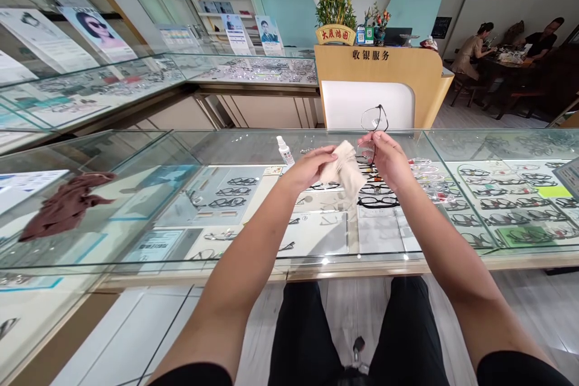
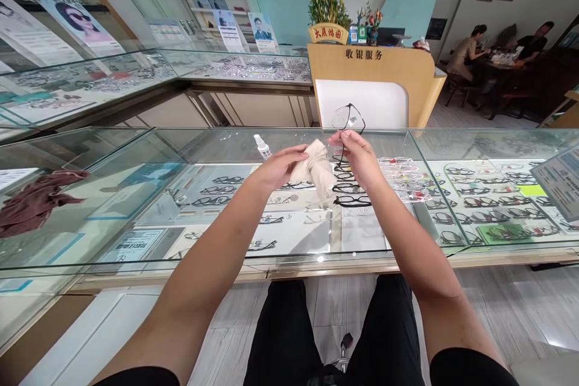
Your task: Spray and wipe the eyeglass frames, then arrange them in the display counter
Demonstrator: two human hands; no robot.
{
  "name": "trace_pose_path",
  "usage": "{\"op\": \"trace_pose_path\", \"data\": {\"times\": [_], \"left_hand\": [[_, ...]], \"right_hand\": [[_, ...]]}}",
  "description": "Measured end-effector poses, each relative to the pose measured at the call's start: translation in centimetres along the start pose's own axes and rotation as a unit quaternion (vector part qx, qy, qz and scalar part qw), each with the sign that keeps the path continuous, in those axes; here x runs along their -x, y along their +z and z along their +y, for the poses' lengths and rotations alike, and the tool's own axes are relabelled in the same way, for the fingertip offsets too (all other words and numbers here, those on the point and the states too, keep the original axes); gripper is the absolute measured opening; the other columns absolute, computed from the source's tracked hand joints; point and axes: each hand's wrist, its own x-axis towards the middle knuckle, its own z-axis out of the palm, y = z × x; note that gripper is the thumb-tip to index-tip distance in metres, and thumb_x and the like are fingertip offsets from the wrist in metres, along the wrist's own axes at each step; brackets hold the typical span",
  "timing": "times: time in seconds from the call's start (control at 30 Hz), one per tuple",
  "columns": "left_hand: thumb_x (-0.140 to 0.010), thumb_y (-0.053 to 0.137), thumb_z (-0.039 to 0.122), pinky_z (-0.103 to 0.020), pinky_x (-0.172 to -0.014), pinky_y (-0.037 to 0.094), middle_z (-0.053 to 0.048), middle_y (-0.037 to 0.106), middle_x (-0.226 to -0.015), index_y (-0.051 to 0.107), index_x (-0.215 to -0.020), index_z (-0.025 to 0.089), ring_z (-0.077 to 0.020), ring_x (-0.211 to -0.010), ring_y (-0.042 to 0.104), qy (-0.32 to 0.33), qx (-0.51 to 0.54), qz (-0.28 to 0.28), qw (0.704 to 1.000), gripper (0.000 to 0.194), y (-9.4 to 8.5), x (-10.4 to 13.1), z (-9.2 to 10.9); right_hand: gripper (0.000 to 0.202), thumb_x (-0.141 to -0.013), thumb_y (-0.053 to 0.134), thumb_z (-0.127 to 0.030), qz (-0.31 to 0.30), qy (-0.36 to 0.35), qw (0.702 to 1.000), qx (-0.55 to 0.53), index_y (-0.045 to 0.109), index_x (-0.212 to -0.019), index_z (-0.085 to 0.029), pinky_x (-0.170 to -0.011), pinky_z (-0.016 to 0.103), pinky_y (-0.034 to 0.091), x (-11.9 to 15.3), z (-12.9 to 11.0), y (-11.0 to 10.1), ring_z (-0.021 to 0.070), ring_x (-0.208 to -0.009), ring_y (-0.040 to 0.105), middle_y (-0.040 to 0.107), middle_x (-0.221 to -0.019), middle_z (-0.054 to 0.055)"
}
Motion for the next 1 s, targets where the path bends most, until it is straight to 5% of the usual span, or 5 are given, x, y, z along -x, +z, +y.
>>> {"op": "trace_pose_path", "data": {"times": [0.13, 0.47, 0.73, 0.87, 1.0], "left_hand": [[-0.067, 0.091, 0.040, -0.031, -0.080, 0.056, -0.006, 0.080, -0.101, 0.080, -0.109, 0.018, -0.0220, -0.091, 0.074, -0.019, 0.099, -0.004, 0.995, 0.049, 0.1, -0.6, -0.3], [-0.066, 0.099, 0.055, -0.033, -0.087, 0.058, -0.008, 0.082, -0.101, 0.081, -0.111, 0.019, -0.0239, -0.099, 0.076, -0.010, 0.112, -0.018, 0.993, 0.060, 1.5, -0.1, -1.1], [-0.063, 0.091, 0.082, -0.027, -0.060, 0.049, 0.000, 0.068, -0.072, 0.075, -0.089, 0.018, -0.0149, -0.066, 0.062, -0.017, 0.073, -0.033, 0.997, 0.071, 3.2, 0.9, -0.8], [-0.063, 0.093, 0.079, -0.024, -0.047, 0.036, 0.003, 0.057, -0.062, 0.067, -0.079, 0.018, -0.0094, -0.052, 0.048, 0.016, 0.063, -0.056, 0.996, 0.068, 3.6, 1.4, -0.3], [-0.064, 0.097, 0.070, -0.023, -0.035, 0.017, 0.009, 0.044, -0.056, 0.071, -0.092, 0.018, -0.0044, -0.041, 0.029, 0.004, 0.046, -0.076, 0.996, 0.065, 3.8, 2.1, 0.3]], "right_hand": [[0.044, -0.079, 0.085, -0.069, 0.004, 0.004, 1.000, 0.001, 0.072, -0.088, -0.027, -0.092, 0.036, 0.057, 0.0, 0.1, 0.0, 0.0246, -0.113, 0.071, 0.078, -0.106, 0.004], [0.047, -0.074, 0.088, -0.071, 0.000, 0.015, 1.000, 0.011, 0.080, -0.088, -0.028, -0.092, 0.033, 0.055, 0.4, 0.6, 0.5, 0.0200, -0.099, 0.068, 0.077, -0.097, 0.000], [0.048, -0.077, 0.088, -0.071, -0.033, 0.031, 0.999, 0.025, 0.084, -0.096, -0.027, -0.086, 0.031, 0.057, 1.3, 0.9, 1.5, 0.0193, -0.097, 0.070, 0.080, -0.105, 0.000], [0.050, -0.074, 0.090, -0.070, -0.036, 0.048, 0.998, -0.012, 0.086, -0.103, -0.029, -0.090, 0.033, 0.058, 1.6, 0.8, 1.8, 0.0197, -0.096, 0.071, 0.082, -0.103, 0.000], [0.052, -0.074, 0.091, -0.068, -0.042, 0.068, 0.996, -0.039, 0.086, -0.108, -0.028, -0.087, 0.033, 0.059, 1.9, 0.6, 1.9, 0.0215, -0.101, 0.073, 0.084, -0.108, 0.003]]}}
